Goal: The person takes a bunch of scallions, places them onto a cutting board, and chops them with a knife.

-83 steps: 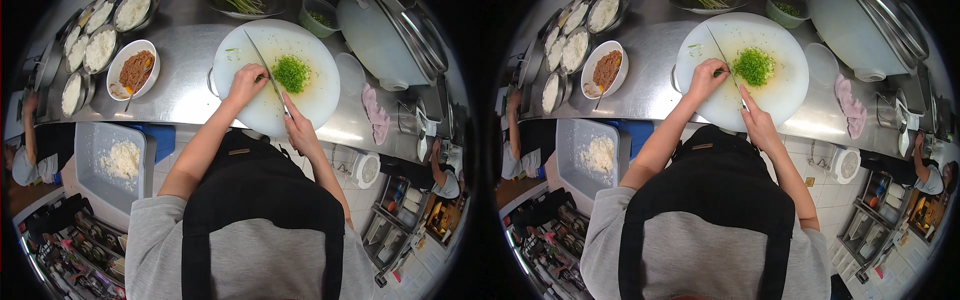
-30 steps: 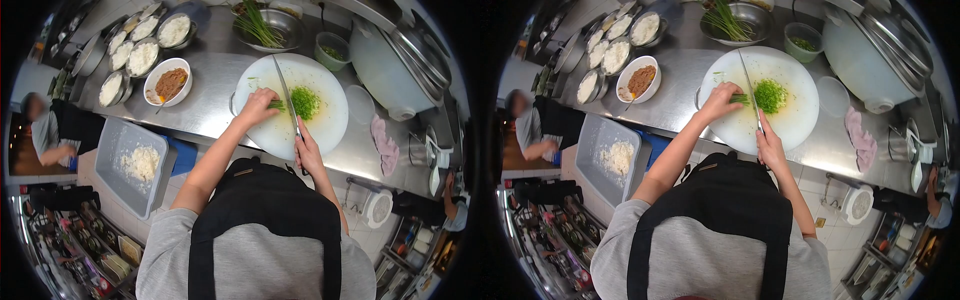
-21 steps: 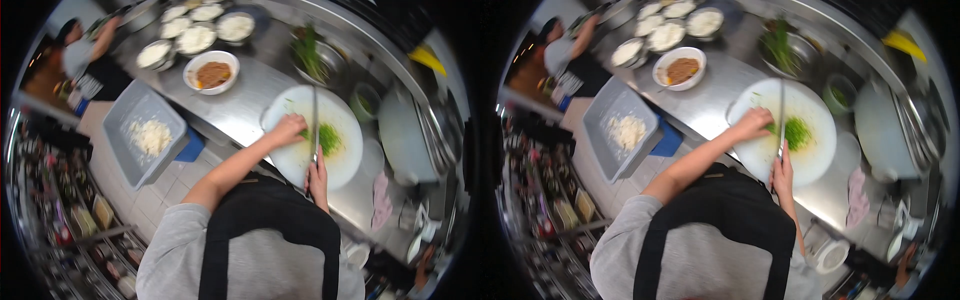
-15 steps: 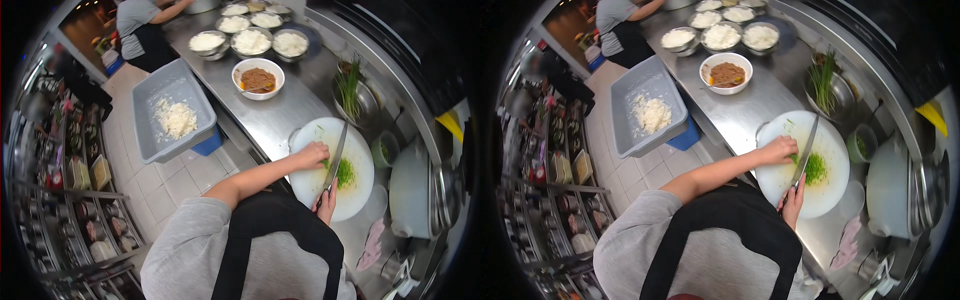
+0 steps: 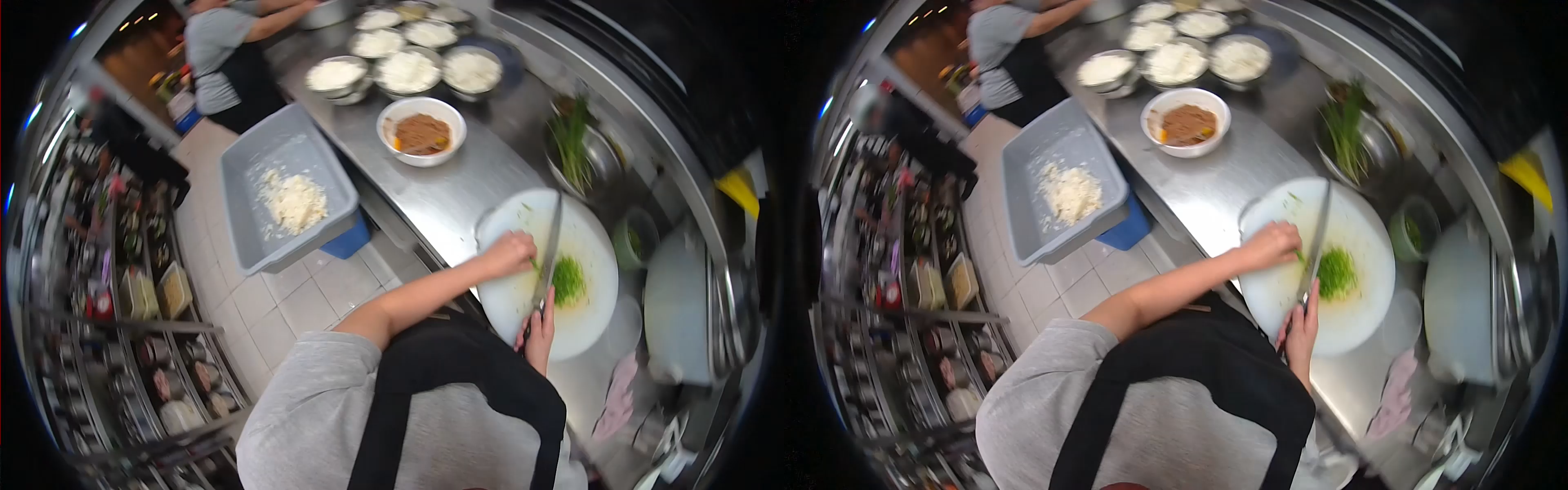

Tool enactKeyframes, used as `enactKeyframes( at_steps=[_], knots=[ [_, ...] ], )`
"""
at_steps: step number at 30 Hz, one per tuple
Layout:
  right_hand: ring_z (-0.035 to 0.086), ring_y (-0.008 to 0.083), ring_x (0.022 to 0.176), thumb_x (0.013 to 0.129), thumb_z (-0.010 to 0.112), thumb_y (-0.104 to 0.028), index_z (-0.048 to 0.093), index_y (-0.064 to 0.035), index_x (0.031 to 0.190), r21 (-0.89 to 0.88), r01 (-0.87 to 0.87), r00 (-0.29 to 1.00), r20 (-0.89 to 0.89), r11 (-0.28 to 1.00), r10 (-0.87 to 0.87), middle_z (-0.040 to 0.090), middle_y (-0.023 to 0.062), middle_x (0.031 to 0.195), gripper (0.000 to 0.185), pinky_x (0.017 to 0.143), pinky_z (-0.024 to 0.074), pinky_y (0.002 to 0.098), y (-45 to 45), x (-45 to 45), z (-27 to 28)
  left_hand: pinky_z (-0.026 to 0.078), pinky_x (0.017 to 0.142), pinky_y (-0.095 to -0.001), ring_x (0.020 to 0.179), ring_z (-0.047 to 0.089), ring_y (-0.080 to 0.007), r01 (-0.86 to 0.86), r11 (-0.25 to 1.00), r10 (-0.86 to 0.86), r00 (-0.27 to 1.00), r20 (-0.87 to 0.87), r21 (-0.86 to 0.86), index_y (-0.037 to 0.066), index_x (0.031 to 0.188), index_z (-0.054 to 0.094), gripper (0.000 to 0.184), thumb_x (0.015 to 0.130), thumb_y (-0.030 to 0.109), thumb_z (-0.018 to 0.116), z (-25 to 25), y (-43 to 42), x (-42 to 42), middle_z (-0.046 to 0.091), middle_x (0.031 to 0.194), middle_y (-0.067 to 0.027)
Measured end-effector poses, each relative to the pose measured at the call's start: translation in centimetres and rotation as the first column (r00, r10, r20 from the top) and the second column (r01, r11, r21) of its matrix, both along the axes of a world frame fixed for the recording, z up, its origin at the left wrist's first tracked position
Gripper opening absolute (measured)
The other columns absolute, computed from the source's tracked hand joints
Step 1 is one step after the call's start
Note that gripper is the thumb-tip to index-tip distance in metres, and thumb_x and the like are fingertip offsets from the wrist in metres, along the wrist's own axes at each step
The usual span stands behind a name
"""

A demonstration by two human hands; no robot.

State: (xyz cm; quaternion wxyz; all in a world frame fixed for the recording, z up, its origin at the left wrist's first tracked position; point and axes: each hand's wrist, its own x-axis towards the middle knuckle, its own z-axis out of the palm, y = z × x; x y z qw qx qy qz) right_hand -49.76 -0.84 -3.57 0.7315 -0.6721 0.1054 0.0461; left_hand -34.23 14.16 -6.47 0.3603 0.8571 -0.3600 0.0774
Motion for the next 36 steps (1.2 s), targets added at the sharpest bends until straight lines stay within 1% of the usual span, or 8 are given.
enactKeyframes(
  at_steps=[3, 6, 12, 18, 23, 25, 27, 36],
  knots=[
    [0.040, 0.0079, 0.042, 0.100, 0.035, -0.009, 0.016, -0.0217, 0.155, -0.024, 0.005, 0.999, -0.038, 1.000, -0.006, 0.045, 0.0006, 0.065, 0.059, 0.037, 0.0374, 0.0229, -0.3, -0.3, -0.4, 0.049, 0.081, -0.0408, 0.090, 0.059, -0.0326, 0.036, 0.997, -0.037, 0.999, -0.026, -0.066, 0.004, 0.087, 0.069, 0.018, 0.072, 0.014, 0.073, -0.1, 0.4, 0.6, 0.063, 0.088, -0.0115],
    [0.041, 0.0076, 0.042, 0.100, 0.037, -0.009, 0.019, -0.0241, 0.154, -0.070, 0.065, 0.997, -0.023, 0.995, -0.067, 0.044, 0.0000, 0.064, 0.059, 0.038, 0.0386, 0.0239, 0.0, -0.7, 0.1, 0.049, 0.080, -0.0399, 0.087, 0.060, -0.0313, 0.054, 0.987, -0.070, 0.993, -0.099, -0.151, 0.005, 0.088, 0.069, 0.019, 0.072, 0.013, 0.075, 0.5, 1.3, 0.6, 0.065, 0.087, -0.0114],
    [0.042, 0.0074, 0.042, 0.100, 0.040, -0.011, 0.020, -0.0261, 0.154, -0.168, 0.068, 0.997, -0.020, 0.983, -0.072, 0.042, -0.0005, 0.065, 0.059, 0.037, 0.0394, 0.0246, 0.6, -2.1, 0.7, 0.046, 0.087, -0.0375, 0.095, 0.058, -0.0287, 0.036, 0.991, -0.053, 0.990, -0.134, -0.128, 0.005, 0.102, 0.069, 0.032, 0.071, 0.012, 0.076, 1.1, 1.8, -0.5, 0.063, 0.095, -0.0104],
    [0.041, 0.0074, 0.042, 0.101, 0.040, -0.013, 0.021, -0.0260, 0.154, -0.209, 0.090, 0.994, -0.038, 0.974, -0.100, 0.042, -0.0010, 0.065, 0.057, 0.036, 0.0385, 0.0244, 1.0, -2.0, 0.8, 0.044, 0.085, -0.0392, 0.094, 0.058, -0.0294, -0.042, 0.998, 0.039, 0.997, -0.072, -0.042, 0.005, 0.096, 0.068, 0.029, 0.071, 0.016, 0.077, 1.0, 0.5, -0.5, 0.062, 0.093, -0.0092],
    [0.042, 0.0075, 0.043, 0.102, 0.038, -0.015, 0.021, -0.0251, 0.154, -0.185, 0.083, 0.996, -0.017, 0.979, -0.088, 0.043, -0.0009, 0.066, 0.055, 0.036, 0.0386, 0.0238, 0.9, -1.9, 0.6, 0.044, 0.083, -0.0398, 0.093, 0.058, -0.0296, -0.097, 0.992, 0.089, 0.991, -0.099, -0.079, 0.005, 0.092, 0.067, 0.018, 0.079, 0.016, 0.071, 1.2, 0.4, -0.8, 0.062, 0.093, -0.0091],
    [0.042, 0.0077, 0.043, 0.102, 0.037, -0.015, 0.020, -0.0253, 0.154, -0.093, 0.106, 0.994, -0.020, 0.990, -0.108, 0.044, -0.0001, 0.067, 0.056, 0.036, 0.0390, 0.0235, 0.7, -1.9, 0.4, 0.043, 0.083, -0.0400, 0.093, 0.058, -0.0293, -0.106, 0.990, 0.094, 0.988, -0.119, -0.095, 0.005, 0.092, 0.067, 0.014, 0.083, 0.016, 0.067, 0.8, 0.6, -1.0, 0.062, 0.092, -0.0095],
    [0.043, 0.0085, 0.043, 0.102, 0.036, -0.015, 0.018, -0.0255, 0.154, -0.083, 0.091, 0.996, 0.000, 0.992, -0.091, 0.045, 0.0011, 0.069, 0.056, 0.036, 0.0398, 0.0233, 0.4, -1.7, -0.1, 0.044, 0.083, -0.0404, 0.093, 0.058, -0.0298, -0.110, 0.971, 0.085, 0.989, -0.122, -0.212, 0.004, 0.092, 0.067, 0.012, 0.089, 0.012, 0.059, 0.3, 0.7, -0.9, 0.062, 0.091, -0.0112],
    [0.041, 0.0088, 0.042, 0.101, 0.036, -0.012, 0.016, -0.0204, 0.155, -0.028, 0.058, 0.997, 0.054, 0.998, -0.056, 0.045, 0.0015, 0.066, 0.057, 0.036, 0.0387, 0.0239, -0.2, -2.1, -0.1, 0.046, 0.081, -0.0418, 0.089, 0.058, -0.0339, -0.129, 0.963, 0.105, 0.988, -0.112, -0.235, 0.001, 0.090, 0.066, 0.014, 0.089, 0.012, 0.057, -0.6, 0.2, -1.1, 0.062, 0.089, -0.0149]
  ],
)
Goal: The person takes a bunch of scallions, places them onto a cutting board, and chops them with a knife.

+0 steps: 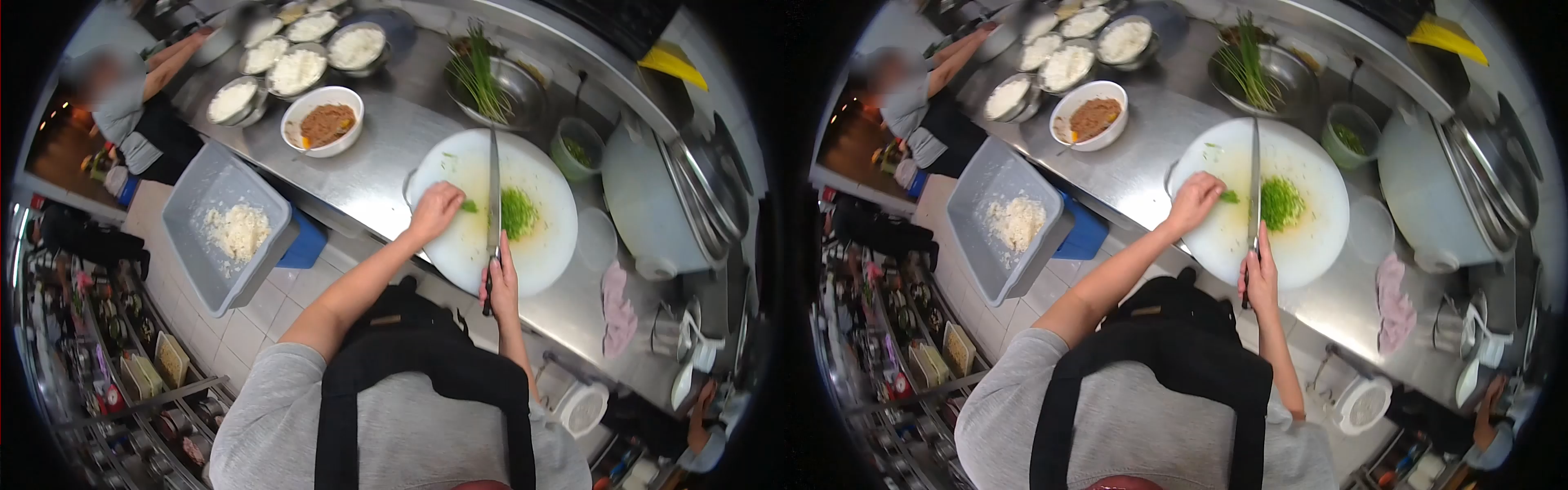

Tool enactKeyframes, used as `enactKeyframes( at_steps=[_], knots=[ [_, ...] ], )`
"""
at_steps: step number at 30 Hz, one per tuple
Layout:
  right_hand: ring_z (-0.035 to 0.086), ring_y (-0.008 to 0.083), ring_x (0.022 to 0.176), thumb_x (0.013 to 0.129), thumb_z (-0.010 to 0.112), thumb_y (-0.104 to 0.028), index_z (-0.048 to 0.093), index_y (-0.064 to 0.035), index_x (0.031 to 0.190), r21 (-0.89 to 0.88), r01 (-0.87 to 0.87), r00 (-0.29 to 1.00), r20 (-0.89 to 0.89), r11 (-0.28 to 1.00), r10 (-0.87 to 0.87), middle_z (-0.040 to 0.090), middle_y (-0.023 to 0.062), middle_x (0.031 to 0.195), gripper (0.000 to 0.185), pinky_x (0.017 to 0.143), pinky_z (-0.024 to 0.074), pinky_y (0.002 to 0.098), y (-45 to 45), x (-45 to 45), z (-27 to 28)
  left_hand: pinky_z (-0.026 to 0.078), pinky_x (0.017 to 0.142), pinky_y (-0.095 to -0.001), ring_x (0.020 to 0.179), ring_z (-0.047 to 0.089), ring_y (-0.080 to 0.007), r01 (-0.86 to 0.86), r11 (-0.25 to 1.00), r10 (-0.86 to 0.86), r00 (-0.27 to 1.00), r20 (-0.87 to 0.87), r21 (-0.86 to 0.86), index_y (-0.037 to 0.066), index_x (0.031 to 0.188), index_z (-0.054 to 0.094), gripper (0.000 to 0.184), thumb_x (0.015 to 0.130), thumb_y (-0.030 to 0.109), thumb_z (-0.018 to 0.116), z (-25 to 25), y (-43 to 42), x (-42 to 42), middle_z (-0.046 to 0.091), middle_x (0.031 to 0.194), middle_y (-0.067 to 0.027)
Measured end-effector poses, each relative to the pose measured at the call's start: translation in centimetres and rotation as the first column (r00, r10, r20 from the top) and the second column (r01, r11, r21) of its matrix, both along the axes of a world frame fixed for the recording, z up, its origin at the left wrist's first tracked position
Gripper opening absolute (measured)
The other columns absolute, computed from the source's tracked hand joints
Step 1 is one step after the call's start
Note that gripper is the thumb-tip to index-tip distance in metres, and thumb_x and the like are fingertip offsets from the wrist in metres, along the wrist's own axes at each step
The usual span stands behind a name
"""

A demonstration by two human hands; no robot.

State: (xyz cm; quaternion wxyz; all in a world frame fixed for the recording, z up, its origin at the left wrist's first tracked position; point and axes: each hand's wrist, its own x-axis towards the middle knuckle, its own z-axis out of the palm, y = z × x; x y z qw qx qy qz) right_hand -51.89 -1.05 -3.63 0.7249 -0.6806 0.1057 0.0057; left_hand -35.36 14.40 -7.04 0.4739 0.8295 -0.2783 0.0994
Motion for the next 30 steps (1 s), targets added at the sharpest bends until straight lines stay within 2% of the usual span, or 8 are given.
enactKeyframes(
  at_steps=[2, 6, 17, 25, 30],
  knots=[
    [0.039, 0.0081, 0.040, 0.099, 0.036, -0.007, 0.016, -0.0173, 0.155, -0.002, 0.008, 1.000, -0.004, 1.000, -0.008, 0.042, -0.0003, 0.059, 0.060, 0.035, 0.0361, 0.0238, 0.3, 0.3, -0.4, 0.046, 0.083, -0.0426, 0.090, 0.058, -0.0343, -0.019, 1.000, 0.019, 1.000, 0.000, 0.025, 0.001, 0.089, 0.065, 0.015, 0.087, 0.014, 0.059, 0.3, 0.2, 0.0, 0.062, 0.090, -0.0154],
    [0.040, 0.0078, 0.040, 0.098, 0.038, -0.005, 0.013, -0.0229, 0.155, 0.066, 0.029, 0.991, -0.136, 0.997, -0.020, 0.042, -0.0006, 0.061, 0.065, 0.034, 0.0363, 0.0230, 0.5, 0.4, 0.3, 0.046, 0.087, -0.0423, 0.094, 0.057, -0.0334, -0.003, 1.000, 0.002, 0.999, 0.041, 0.027, 0.002, 0.091, 0.064, 0.015, 0.085, 0.016, 0.061, 0.2, 0.5, -0.1, 0.062, 0.093, -0.0146],
    [0.042, 0.0080, 0.042, 0.098, 0.043, -0.007, 0.017, -0.0222, 0.155, 0.049, -0.048, 0.994, -0.093, 0.998, 0.052, 0.044, 0.0010, 0.067, 0.064, 0.035, 0.0373, 0.0239, 0.5, 0.5, 0.7, 0.043, 0.089, -0.0408, 0.094, 0.057, -0.0312, -0.005, 0.999, 0.006, 1.000, -0.029, 0.040, 0.002, 0.090, 0.064, 0.013, 0.086, 0.015, 0.061, 0.6, 0.9, -0.4, 0.060, 0.090, -0.0118],
    [0.041, 0.0081, 0.042, 0.098, 0.043, -0.009, 0.017, -0.0216, 0.155, 0.076, -0.029, 0.998, -0.053, 0.997, 0.033, 0.045, 0.0019, 0.068, 0.063, 0.035, 0.0361, 0.0242, 0.6, 0.3, 0.6, 0.043, 0.090, -0.0407, 0.096, 0.057, -0.0305, 0.009, 1.000, -0.008, 0.998, -0.065, 0.025, 0.003, 0.090, 0.064, 0.014, 0.086, 0.015, 0.061, 0.2, 1.0, -1.0, 0.060, 0.091, -0.0114],
    [0.042, 0.0081, 0.042, 0.099, 0.043, -0.010, 0.017, -0.0217, 0.155, 0.060, -0.028, 0.996, -0.083, 0.998, 0.033, 0.045, 0.0020, 0.068, 0.063, 0.035, 0.0361, 0.0241, 0.4, 0.0, 0.4, 0.043, 0.088, -0.0409, 0.094, 0.057, -0.0312, -0.003, 0.999, 0.004, 1.000, -0.029, 0.032, 0.003, 0.090, 0.064, 0.014, 0.086, 0.015, 0.061, 0.3, 0.8, -0.1, 0.060, 0.090, -0.0120]
  ],
)
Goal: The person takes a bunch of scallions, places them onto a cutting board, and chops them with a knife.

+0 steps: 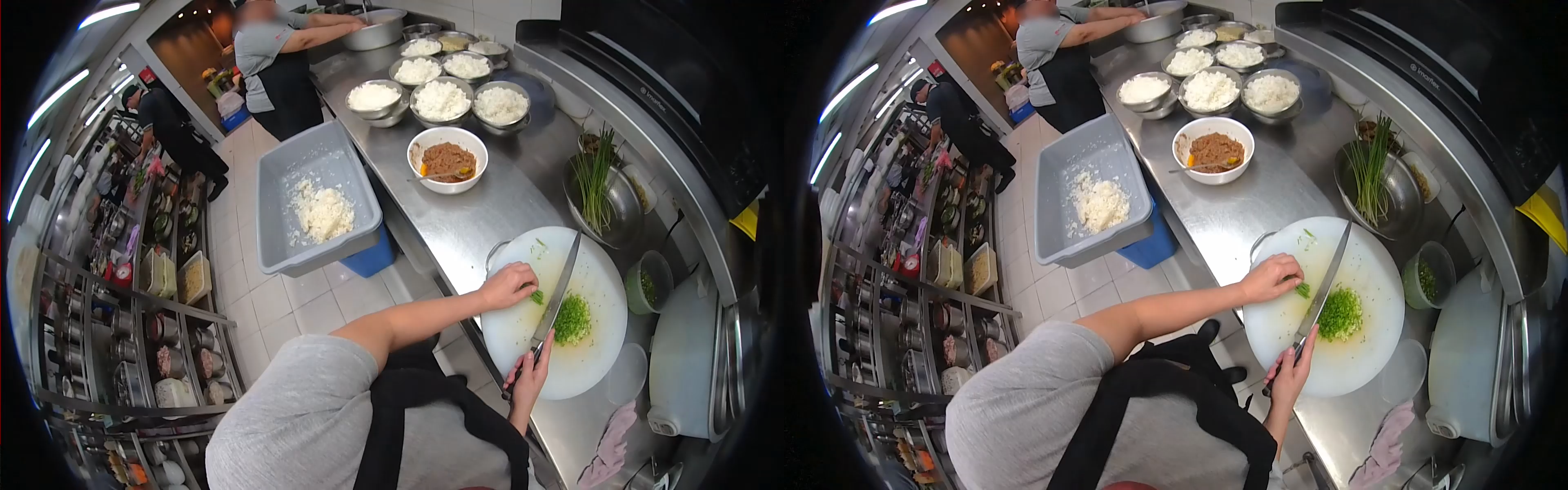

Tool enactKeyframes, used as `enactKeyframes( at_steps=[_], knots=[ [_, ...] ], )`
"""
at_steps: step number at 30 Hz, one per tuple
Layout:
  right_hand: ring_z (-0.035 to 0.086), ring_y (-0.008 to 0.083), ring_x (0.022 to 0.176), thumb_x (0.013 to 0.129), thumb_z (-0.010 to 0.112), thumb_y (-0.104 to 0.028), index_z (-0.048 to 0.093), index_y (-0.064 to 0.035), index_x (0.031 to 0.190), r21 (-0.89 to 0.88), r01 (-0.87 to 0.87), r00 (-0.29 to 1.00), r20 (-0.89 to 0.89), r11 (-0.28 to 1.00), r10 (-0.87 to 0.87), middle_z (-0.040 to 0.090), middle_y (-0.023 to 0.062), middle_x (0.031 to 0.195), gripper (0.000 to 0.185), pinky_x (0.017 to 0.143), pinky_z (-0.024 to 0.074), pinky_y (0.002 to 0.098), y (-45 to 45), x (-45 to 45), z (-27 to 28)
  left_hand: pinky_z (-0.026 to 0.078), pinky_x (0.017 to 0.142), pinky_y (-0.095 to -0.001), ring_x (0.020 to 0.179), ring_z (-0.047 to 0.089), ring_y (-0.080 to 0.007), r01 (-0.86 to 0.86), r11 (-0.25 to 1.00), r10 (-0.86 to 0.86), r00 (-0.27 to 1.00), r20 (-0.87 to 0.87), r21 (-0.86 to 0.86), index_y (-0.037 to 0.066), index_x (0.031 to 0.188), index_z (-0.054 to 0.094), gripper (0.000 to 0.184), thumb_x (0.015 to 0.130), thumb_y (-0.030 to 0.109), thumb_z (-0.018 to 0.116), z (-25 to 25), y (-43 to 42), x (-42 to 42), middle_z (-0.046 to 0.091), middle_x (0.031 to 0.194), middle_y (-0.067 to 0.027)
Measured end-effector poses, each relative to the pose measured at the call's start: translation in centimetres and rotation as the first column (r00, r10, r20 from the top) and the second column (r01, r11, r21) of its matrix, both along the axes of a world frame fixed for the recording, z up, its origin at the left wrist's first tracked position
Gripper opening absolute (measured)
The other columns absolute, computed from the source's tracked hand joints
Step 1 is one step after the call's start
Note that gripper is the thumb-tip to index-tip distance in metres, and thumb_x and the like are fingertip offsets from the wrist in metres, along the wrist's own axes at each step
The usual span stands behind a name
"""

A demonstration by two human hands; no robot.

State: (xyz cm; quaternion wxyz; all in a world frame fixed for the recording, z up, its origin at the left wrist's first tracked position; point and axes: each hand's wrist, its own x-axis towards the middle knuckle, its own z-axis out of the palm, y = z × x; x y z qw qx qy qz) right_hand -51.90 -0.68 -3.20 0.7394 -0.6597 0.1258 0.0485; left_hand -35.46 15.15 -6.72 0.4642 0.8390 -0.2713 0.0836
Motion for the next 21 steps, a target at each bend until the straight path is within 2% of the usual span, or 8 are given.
enactKeyframes(
  at_steps=[18, 21],
  knots=[
    [0.042, 0.0082, 0.042, 0.100, 0.040, -0.010, 0.017, -0.0238, 0.155, -0.012, -0.007, 1.000, 0.024, 1.000, 0.007, 0.045, 0.0024, 0.069, 0.061, 0.034, 0.0373, 0.0241, -0.05, 0.34, -0.04, 0.044, 0.087, -0.0409, 0.091, 0.057, -0.0314, -0.010, 1.000, 0.010, 1.000, 0.014, -0.015, 0.002, 0.089, 0.065, 0.013, 0.086, 0.014, 0.061, 0.29, -0.09, -0.14, 0.061, 0.087, -0.0120],
    [0.041, 0.0082, 0.041, 0.101, 0.040, -0.014, 0.017, -0.0242, 0.154, -0.011, -0.001, 0.999, 0.037, 1.000, 0.001, 0.046, 0.0029, 0.070, 0.059, 0.032, 0.0354, 0.0237, -0.02, 0.21, -0.25, 0.044, 0.087, -0.0410, 0.091, 0.057, -0.0314, -0.012, 1.000, 0.013, 0.999, 0.033, -0.019, 0.002, 0.089, 0.065, 0.014, 0.086, 0.015, 0.061, 0.20, -0.12, -0.09, 0.061, 0.087, -0.0121]
  ],
)
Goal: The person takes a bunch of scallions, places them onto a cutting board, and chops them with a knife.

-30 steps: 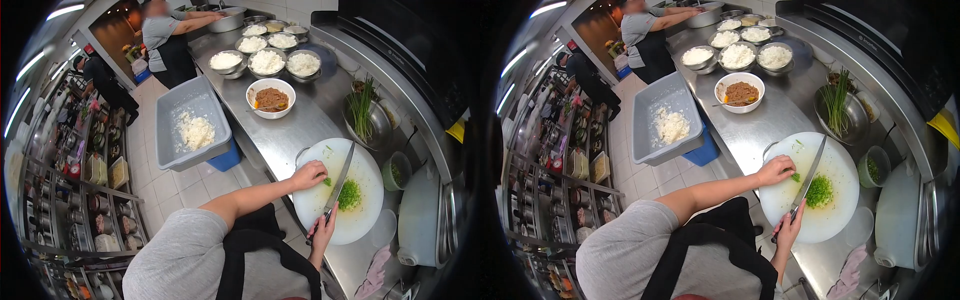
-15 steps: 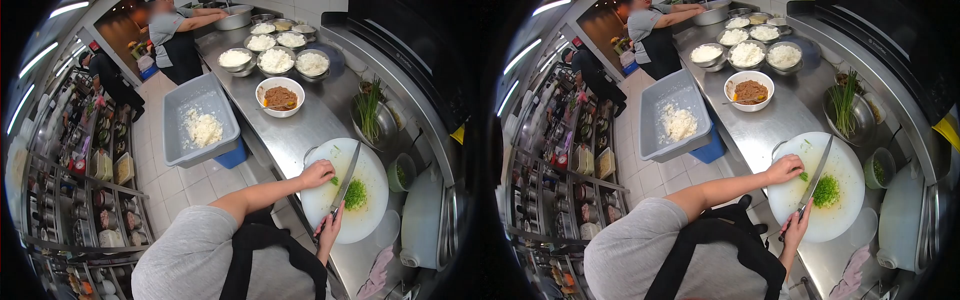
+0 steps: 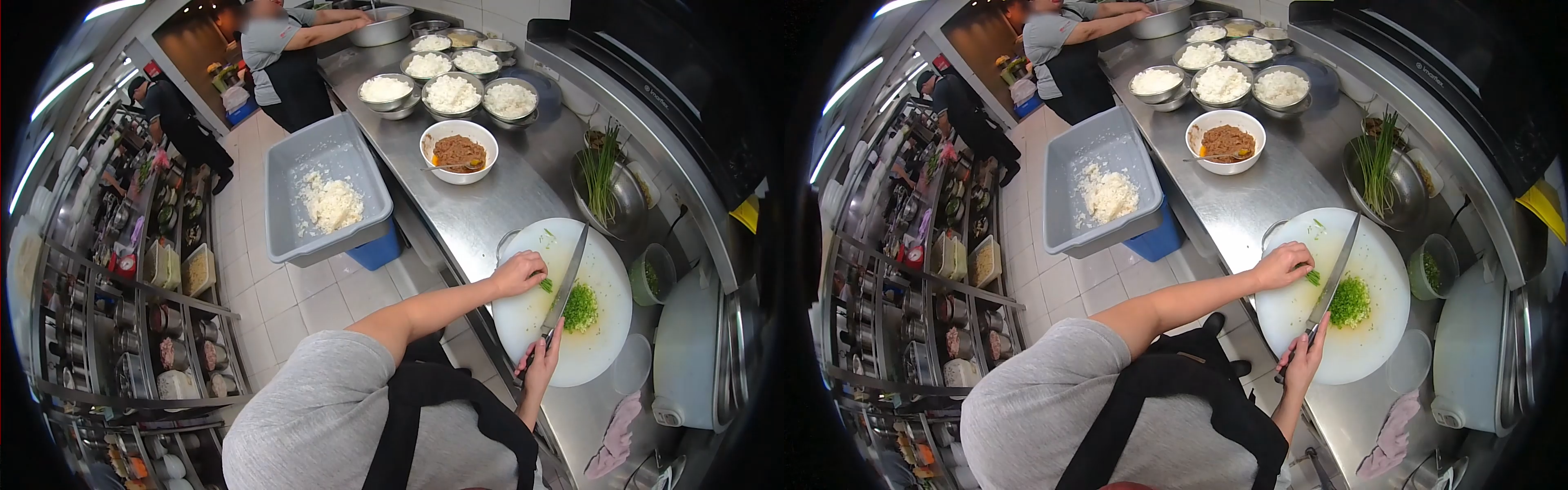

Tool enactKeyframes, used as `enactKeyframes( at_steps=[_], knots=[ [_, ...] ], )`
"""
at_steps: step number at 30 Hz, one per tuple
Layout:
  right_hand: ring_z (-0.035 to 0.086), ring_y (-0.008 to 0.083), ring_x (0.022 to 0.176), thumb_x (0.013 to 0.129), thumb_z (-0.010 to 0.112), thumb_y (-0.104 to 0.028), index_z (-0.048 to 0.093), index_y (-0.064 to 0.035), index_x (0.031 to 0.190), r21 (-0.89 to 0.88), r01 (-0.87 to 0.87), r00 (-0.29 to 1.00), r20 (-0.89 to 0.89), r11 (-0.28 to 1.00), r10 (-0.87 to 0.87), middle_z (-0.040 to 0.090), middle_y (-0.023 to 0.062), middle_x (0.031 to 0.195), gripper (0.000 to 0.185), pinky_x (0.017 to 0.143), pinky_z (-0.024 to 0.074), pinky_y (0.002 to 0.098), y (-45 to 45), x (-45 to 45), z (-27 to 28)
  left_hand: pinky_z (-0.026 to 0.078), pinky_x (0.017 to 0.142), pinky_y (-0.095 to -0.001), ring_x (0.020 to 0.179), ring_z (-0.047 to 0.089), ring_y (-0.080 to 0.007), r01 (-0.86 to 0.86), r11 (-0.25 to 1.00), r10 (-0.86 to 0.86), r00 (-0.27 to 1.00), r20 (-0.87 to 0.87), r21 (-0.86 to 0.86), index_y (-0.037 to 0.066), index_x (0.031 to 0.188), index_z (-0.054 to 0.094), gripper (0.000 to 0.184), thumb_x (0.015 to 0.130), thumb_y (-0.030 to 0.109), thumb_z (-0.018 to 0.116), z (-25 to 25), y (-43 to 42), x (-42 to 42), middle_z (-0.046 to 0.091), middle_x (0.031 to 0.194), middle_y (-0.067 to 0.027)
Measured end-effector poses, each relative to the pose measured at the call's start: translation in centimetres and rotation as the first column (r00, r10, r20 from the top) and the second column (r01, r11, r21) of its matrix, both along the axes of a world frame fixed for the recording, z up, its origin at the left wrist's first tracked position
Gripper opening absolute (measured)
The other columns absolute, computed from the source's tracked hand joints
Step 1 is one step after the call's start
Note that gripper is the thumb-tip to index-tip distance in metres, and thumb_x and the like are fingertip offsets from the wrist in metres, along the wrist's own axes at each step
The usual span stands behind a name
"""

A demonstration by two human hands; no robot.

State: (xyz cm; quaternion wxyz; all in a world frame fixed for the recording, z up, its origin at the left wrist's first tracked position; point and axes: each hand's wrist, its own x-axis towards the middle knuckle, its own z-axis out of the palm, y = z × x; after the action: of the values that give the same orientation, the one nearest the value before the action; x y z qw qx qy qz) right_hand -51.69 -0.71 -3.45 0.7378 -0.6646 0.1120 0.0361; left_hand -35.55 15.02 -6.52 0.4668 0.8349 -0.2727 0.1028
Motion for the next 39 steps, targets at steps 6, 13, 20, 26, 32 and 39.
enactKeyframes(
  at_steps=[6, 13, 20, 26, 32, 39],
  knots=[
    [0.042, 0.0090, 0.042, 0.100, 0.040, -0.010, 0.015, -0.0248, 0.155, -0.018, 0.018, 0.999, -0.027, 1.000, -0.019, 0.045, 0.0028, 0.069, 0.061, 0.034, 0.0369, 0.0242, 0.2, -0.1, 0.7, 0.044, 0.087, -0.0413, 0.092, 0.057, -0.0317, -0.012, 1.000, 0.012, 1.000, 0.017, 0.006, 0.002, 0.089, 0.065, 0.014, 0.087, 0.015, 0.061, -0.4, -0.1, 0.0, 0.061, 0.088, -0.0122],
    [0.042, 0.0087, 0.042, 0.100, 0.038, -0.009, 0.015, -0.0238, 0.155, -0.015, 0.007, 1.000, -0.002, 1.000, -0.007, 0.045, 0.0028, 0.069, 0.061, 0.034, 0.0371, 0.0242, 0.1, -0.1, 0.5, 0.044, 0.086, -0.0416, 0.091, 0.058, -0.0327, -0.019, 1.000, 0.019, 0.999, 0.037, 0.002, 0.001, 0.088, 0.065, 0.014, 0.087, 0.015, 0.061, -0.4, -0.1, 0.0, 0.061, 0.087, -0.0131],
    [0.043, 0.0087, 0.041, 0.100, 0.037, -0.008, 0.015, -0.0230, 0.155, -0.014, 0.001, 1.000, 0.006, 1.000, 0.000, 0.046, 0.0031, 0.070, 0.061, 0.033, 0.0373, 0.0243, 0.1, -0.1, 0.3, 0.045, 0.085, -0.0424, 0.091, 0.058, -0.0334, -0.021, 1.000, 0.020, 0.999, 0.047, 0.001, 0.001, 0.088, 0.065, 0.014, 0.086, 0.014, 0.061, -0.3, -0.1, 0.0, 0.062, 0.088, -0.0138],
    [0.042, 0.0086, 0.041, 0.101, 0.040, -0.012, 0.017, -0.0252, 0.154, -0.025, 0.001, 1.000, 0.004, 1.000, -0.001, 0.046, 0.0030, 0.069, 0.059, 0.033, 0.0366, 0.0237, -0.1, -0.1, 0.0, 0.045, 0.085, -0.0421, 0.091, 0.058, -0.0332, -0.020, 1.000, 0.020, 0.999, 0.047, 0.009, 0.001, 0.088, 0.066, 0.014, 0.086, 0.014, 0.061, -0.3, -0.1, 0.1, 0.062, 0.088, -0.0136],
    [0.042, 0.0093, 0.041, 0.100, 0.038, -0.008, 0.014, -0.0230, 0.155, -0.005, -0.013, 1.000, 0.003, 1.000, 0.013, 0.045, 0.0033, 0.069, 0.062, 0.034, 0.0375, 0.0251, -0.2, 0.0, 0.0, 0.046, 0.085, -0.0418, 0.092, 0.058, -0.0329, -0.019, 1.000, 0.019, 0.999, 0.038, 0.011, 0.002, 0.089, 0.066, 0.014, 0.086, 0.014, 0.060, -0.4, -0.1, 0.2, 0.062, 0.089, -0.0131],
    [0.042, 0.0093, 0.042, 0.100, 0.039, -0.008, 0.014, -0.0241, 0.155, -0.004, -0.020, 1.000, -0.002, 1.000, 0.020, 0.046, 0.0035, 0.071, 0.062, 0.035, 0.0384, 0.0249, -0.4, 0.0, 0.1, 0.046, 0.085, -0.0420, 0.092, 0.058, -0.0333, -0.020, 1.000, 0.020, 0.999, 0.047, 0.005, 0.001, 0.089, 0.065, 0.014, 0.087, 0.013, 0.059, -0.6, -0.2, 0.2, 0.062, 0.090, -0.0135]
  ],
)
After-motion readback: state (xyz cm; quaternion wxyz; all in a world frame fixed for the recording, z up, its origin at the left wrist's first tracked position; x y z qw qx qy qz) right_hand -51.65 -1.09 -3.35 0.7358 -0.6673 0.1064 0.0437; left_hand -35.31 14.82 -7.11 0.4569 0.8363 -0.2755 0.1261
